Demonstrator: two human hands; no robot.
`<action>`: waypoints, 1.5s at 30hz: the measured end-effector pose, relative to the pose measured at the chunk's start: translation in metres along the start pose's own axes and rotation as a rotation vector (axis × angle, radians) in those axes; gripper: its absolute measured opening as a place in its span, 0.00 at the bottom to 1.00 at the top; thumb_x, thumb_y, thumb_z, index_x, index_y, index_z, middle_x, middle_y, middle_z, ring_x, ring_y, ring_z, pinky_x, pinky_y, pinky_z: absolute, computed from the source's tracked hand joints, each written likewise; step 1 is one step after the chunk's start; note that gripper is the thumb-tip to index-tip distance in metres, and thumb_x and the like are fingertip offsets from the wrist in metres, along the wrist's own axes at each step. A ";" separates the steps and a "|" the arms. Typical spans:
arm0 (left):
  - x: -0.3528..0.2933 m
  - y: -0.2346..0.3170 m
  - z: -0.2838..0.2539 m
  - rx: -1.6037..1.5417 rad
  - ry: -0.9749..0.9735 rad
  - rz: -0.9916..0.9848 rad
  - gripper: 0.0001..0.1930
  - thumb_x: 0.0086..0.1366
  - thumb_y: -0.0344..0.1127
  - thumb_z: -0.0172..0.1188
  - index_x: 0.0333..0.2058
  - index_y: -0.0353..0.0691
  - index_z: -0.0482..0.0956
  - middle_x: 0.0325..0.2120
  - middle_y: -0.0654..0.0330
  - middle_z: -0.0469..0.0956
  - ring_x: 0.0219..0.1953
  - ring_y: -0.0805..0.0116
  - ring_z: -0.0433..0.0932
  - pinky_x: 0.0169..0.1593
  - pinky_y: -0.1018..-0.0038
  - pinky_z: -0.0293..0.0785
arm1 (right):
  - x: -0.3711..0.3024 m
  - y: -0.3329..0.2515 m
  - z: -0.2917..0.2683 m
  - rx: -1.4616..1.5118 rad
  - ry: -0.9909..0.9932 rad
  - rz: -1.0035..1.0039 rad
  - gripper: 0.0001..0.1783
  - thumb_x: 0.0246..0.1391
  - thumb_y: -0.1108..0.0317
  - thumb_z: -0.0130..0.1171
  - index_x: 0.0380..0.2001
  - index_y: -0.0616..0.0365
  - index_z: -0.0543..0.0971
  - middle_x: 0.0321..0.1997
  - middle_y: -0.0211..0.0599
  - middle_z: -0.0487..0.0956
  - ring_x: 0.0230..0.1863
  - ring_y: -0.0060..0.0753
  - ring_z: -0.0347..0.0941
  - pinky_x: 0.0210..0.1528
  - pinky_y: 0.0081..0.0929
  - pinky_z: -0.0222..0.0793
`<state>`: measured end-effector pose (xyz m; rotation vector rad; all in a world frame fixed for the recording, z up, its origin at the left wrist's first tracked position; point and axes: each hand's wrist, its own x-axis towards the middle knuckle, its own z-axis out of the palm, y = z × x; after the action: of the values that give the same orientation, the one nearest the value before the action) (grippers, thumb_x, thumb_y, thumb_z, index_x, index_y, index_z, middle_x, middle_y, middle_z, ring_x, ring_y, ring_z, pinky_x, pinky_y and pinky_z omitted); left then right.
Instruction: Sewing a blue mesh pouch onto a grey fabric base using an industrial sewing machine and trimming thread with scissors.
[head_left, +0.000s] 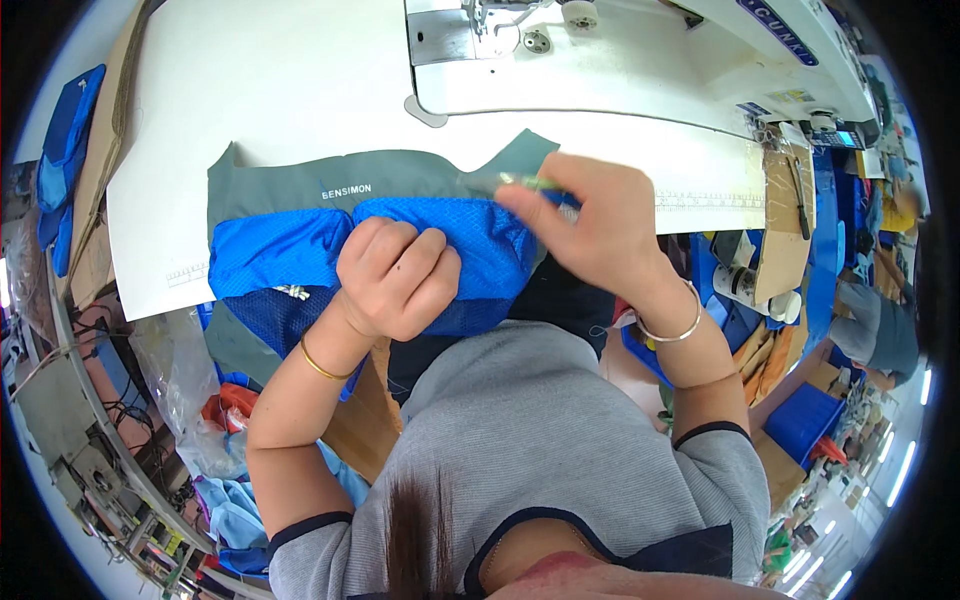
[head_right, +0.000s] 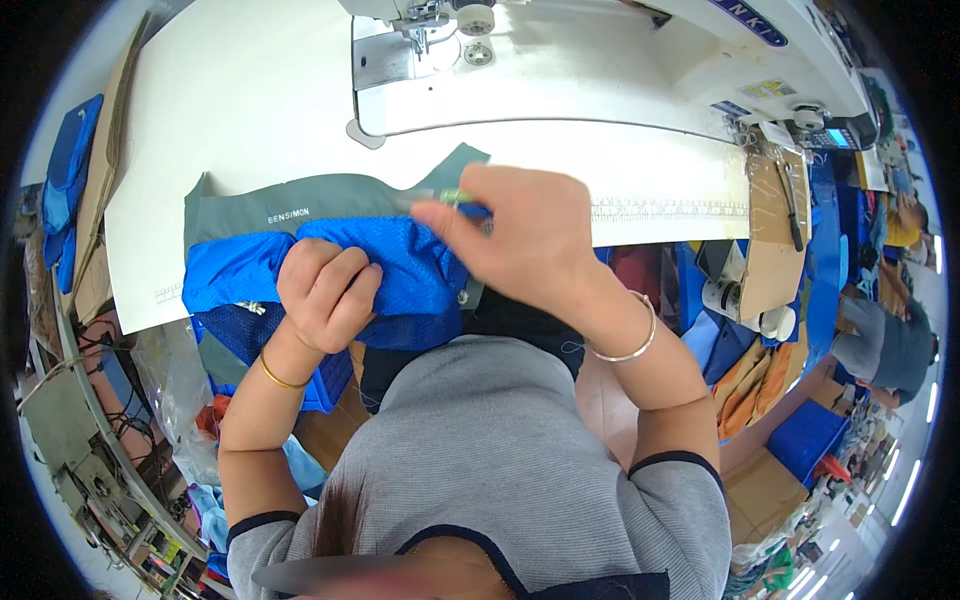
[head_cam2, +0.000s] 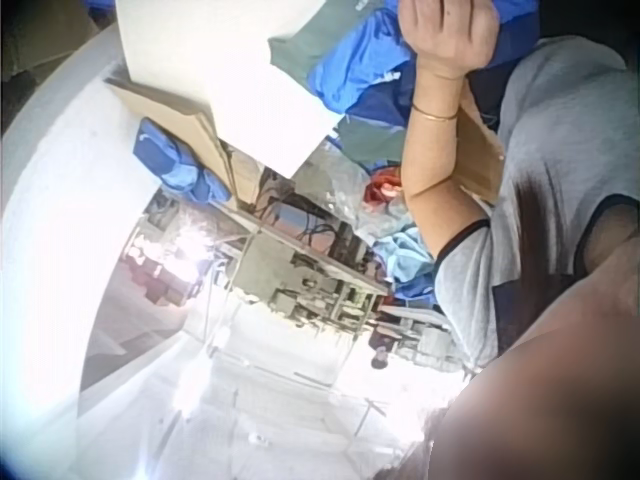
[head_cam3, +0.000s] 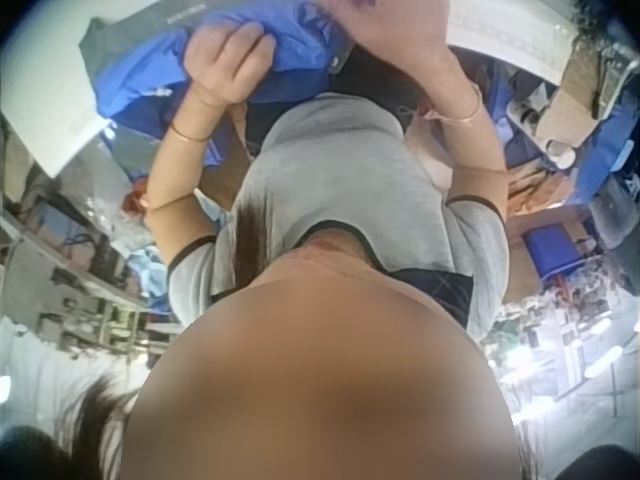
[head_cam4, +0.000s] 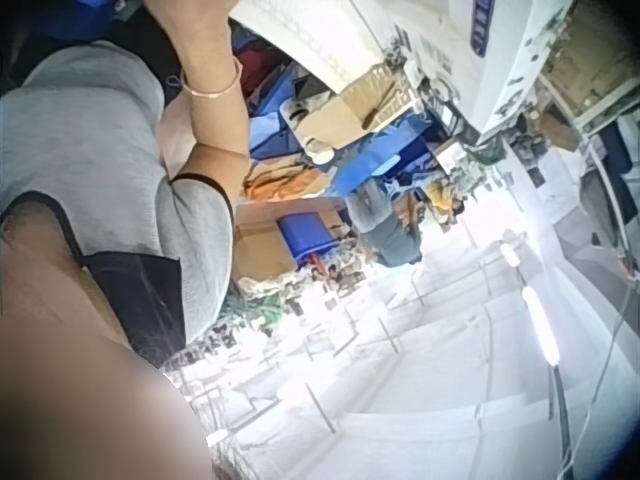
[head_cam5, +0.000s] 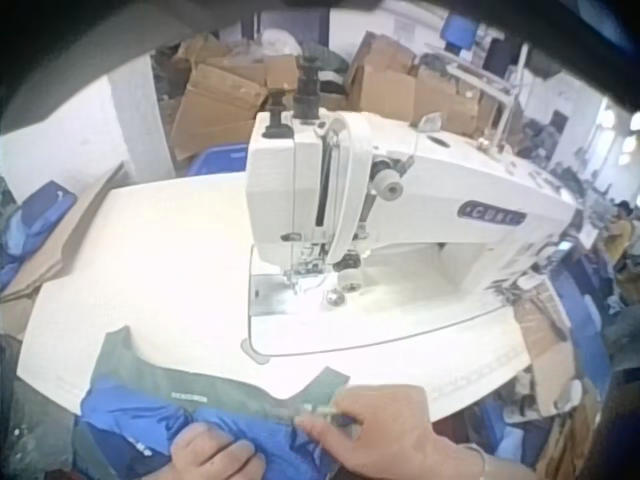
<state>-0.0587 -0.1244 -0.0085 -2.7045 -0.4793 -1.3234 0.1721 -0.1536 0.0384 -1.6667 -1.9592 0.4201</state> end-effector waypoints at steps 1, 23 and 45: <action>0.000 0.000 0.000 -0.003 -0.003 -0.002 0.12 0.40 0.30 0.62 0.28 0.37 0.78 0.29 0.57 0.78 0.27 0.64 0.73 0.28 0.72 0.69 | 0.003 0.002 0.001 -0.018 0.084 0.036 0.27 0.56 0.46 0.66 0.17 0.58 0.75 0.12 0.37 0.71 0.15 0.39 0.68 0.20 0.32 0.61; 0.000 0.000 -0.001 0.005 0.008 0.013 0.11 0.42 0.27 0.65 0.29 0.36 0.80 0.29 0.57 0.78 0.26 0.64 0.74 0.27 0.71 0.70 | -0.014 0.002 -0.006 -0.023 -0.047 -0.001 0.31 0.52 0.40 0.65 0.14 0.56 0.74 0.12 0.38 0.72 0.16 0.44 0.72 0.20 0.34 0.64; 0.000 0.006 -0.009 -0.022 0.045 -0.017 0.14 0.40 0.32 0.63 0.30 0.36 0.79 0.30 0.56 0.77 0.28 0.62 0.73 0.26 0.70 0.69 | -0.038 0.011 0.001 0.680 0.104 0.347 0.18 0.59 0.58 0.69 0.28 0.62 0.78 0.22 0.20 0.71 0.26 0.13 0.62 0.30 0.16 0.60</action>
<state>-0.0639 -0.1321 -0.0030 -2.6876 -0.4880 -1.3985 0.1843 -0.1885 0.0239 -1.5129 -1.2369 0.9799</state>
